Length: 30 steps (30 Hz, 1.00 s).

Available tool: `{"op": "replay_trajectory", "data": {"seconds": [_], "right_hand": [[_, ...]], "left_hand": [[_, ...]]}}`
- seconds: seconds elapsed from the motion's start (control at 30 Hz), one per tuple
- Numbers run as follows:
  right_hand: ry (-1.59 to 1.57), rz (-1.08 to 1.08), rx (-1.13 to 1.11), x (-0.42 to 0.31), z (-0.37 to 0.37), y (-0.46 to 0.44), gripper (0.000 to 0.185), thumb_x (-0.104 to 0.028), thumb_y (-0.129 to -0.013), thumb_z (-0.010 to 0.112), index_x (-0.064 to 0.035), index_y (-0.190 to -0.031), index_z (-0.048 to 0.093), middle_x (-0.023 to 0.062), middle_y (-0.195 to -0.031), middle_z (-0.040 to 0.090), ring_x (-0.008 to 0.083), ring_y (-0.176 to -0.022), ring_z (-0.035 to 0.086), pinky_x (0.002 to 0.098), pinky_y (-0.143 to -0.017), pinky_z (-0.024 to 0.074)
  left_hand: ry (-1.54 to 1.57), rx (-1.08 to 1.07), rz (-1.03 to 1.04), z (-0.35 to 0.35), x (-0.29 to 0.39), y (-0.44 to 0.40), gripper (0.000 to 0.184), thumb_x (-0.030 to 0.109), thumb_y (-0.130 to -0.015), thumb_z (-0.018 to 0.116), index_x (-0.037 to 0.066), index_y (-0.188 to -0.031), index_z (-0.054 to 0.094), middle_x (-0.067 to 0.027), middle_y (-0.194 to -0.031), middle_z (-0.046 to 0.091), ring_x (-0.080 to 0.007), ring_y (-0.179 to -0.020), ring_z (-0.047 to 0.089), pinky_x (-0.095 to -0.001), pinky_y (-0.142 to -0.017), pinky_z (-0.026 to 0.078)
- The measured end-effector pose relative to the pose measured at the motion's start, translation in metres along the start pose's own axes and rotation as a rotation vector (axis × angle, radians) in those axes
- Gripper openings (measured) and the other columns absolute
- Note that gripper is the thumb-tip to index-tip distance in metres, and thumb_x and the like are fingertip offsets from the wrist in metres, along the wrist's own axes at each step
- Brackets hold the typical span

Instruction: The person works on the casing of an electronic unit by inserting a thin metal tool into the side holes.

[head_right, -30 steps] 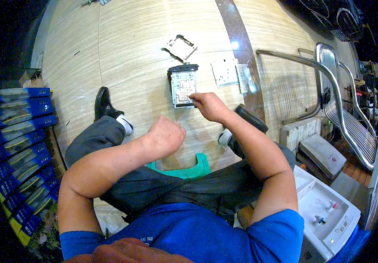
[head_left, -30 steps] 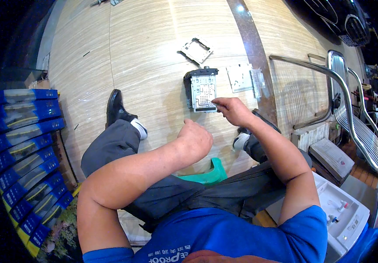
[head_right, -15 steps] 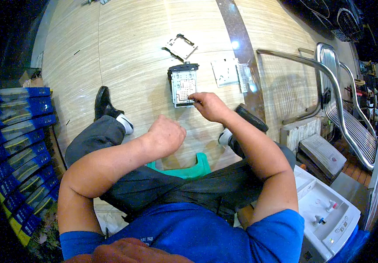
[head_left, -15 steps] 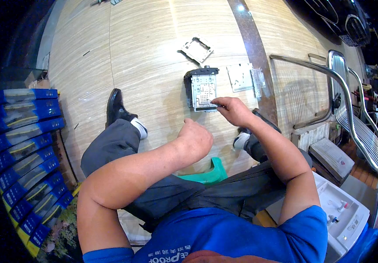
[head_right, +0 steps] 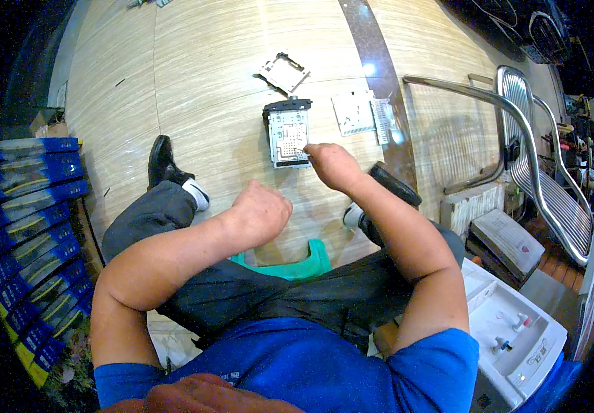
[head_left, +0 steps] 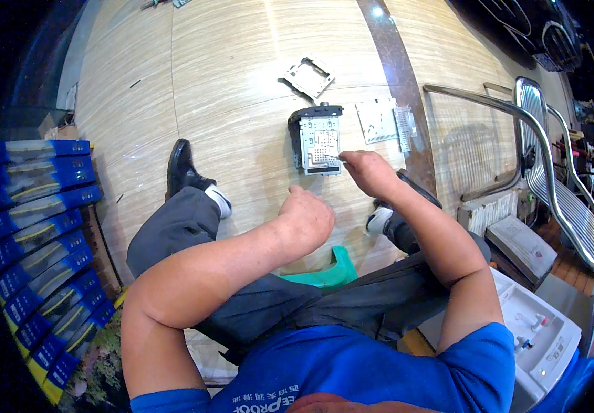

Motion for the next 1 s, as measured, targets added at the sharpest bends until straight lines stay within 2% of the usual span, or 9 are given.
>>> {"op": "replay_trajectory", "data": {"seconds": [0.03,0.17,0.23,0.37,0.43,0.73,1.0], "right_hand": [[0.010,-0.005,0.008,-0.001,-0.001,0.000,0.021,-0.016,-0.092,0.056,-0.0043,-0.108,0.065,0.0221,-0.094,0.067,0.0402,-0.088,0.064,0.0470,-0.077,0.0516],[0.029,0.020,-0.015,0.001,0.000,0.000,0.021,-0.020,-0.092,0.056,-0.0040,-0.104,0.064,0.0228,-0.091,0.067,0.0409,-0.085,0.064,0.0484,-0.075,0.0508],[0.123,0.064,-0.072,0.006,0.004,-0.002,0.022,-0.023,-0.093,0.056,-0.0038,-0.101,0.063,0.0228,-0.087,0.066,0.0413,-0.082,0.063,0.0490,-0.072,0.0501],[0.124,0.056,-0.058,0.001,0.000,-0.004,0.023,-0.025,-0.093,0.056,-0.0036,-0.099,0.062,0.0222,-0.084,0.066,0.0411,-0.081,0.063,0.0491,-0.072,0.0497],[0.078,0.040,-0.023,-0.001,-0.002,-0.005,0.024,-0.025,-0.093,0.057,-0.0040,-0.101,0.065,0.0215,-0.086,0.067,0.0403,-0.083,0.064,0.0479,-0.074,0.0505],[-0.210,-0.020,-0.018,-0.015,-0.004,-0.007,0.025,-0.019,-0.091,0.058,-0.0018,-0.107,0.068,0.0223,-0.095,0.068,0.0407,-0.088,0.065,0.0458,-0.081,0.0520],[-0.209,0.080,-0.035,-0.009,-0.005,-0.009,0.026,-0.023,-0.091,0.060,-0.0014,-0.104,0.069,0.0217,-0.095,0.068,0.0390,-0.089,0.065,0.0448,-0.081,0.0520]], "left_hand": [[-0.041,0.059,0.017,-0.003,0.001,0.001,0.018,0.015,-0.085,0.054,0.009,-0.093,0.068,-0.0099,-0.089,0.071,-0.0253,-0.082,0.069,-0.0415,-0.068,0.049],[-0.043,0.062,0.018,-0.006,0.002,0.001,0.018,0.015,-0.086,0.054,0.008,-0.093,0.068,-0.0099,-0.088,0.070,-0.0253,-0.082,0.069,-0.0416,-0.068,0.049],[0.036,-0.057,-0.016,-0.001,0.000,-0.001,0.025,0.014,-0.087,0.056,0.006,-0.105,0.072,-0.0151,-0.103,0.071,-0.0301,-0.096,0.068,-0.0523,-0.085,0.048],[0.046,-0.032,-0.008,-0.001,0.000,0.000,0.025,0.015,-0.087,0.056,0.006,-0.104,0.072,-0.0156,-0.103,0.071,-0.0305,-0.096,0.068,-0.0534,-0.086,0.048],[-0.035,0.064,0.023,-0.004,0.002,0.000,0.017,0.015,-0.085,0.053,0.010,-0.090,0.069,-0.0087,-0.087,0.071,-0.0241,-0.079,0.069,-0.0415,-0.065,0.048],[-0.010,0.023,0.026,0.002,0.002,-0.004,0.017,0.015,-0.085,0.053,0.011,-0.090,0.069,-0.0085,-0.086,0.071,-0.0246,-0.079,0.069,-0.0430,-0.064,0.047],[-0.029,0.072,0.032,0.001,0.003,-0.002,0.015,0.015,-0.084,0.055,0.011,-0.088,0.069,-0.0082,-0.086,0.071,-0.0240,-0.078,0.068,-0.0407,-0.063,0.047]]}}
Point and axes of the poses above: each hand's wrist, its own y-axis away from the middle knuckle, its own z-axis out of the palm, x = y × z, the point moved 9 cm from there along -y, towards the middle knuckle
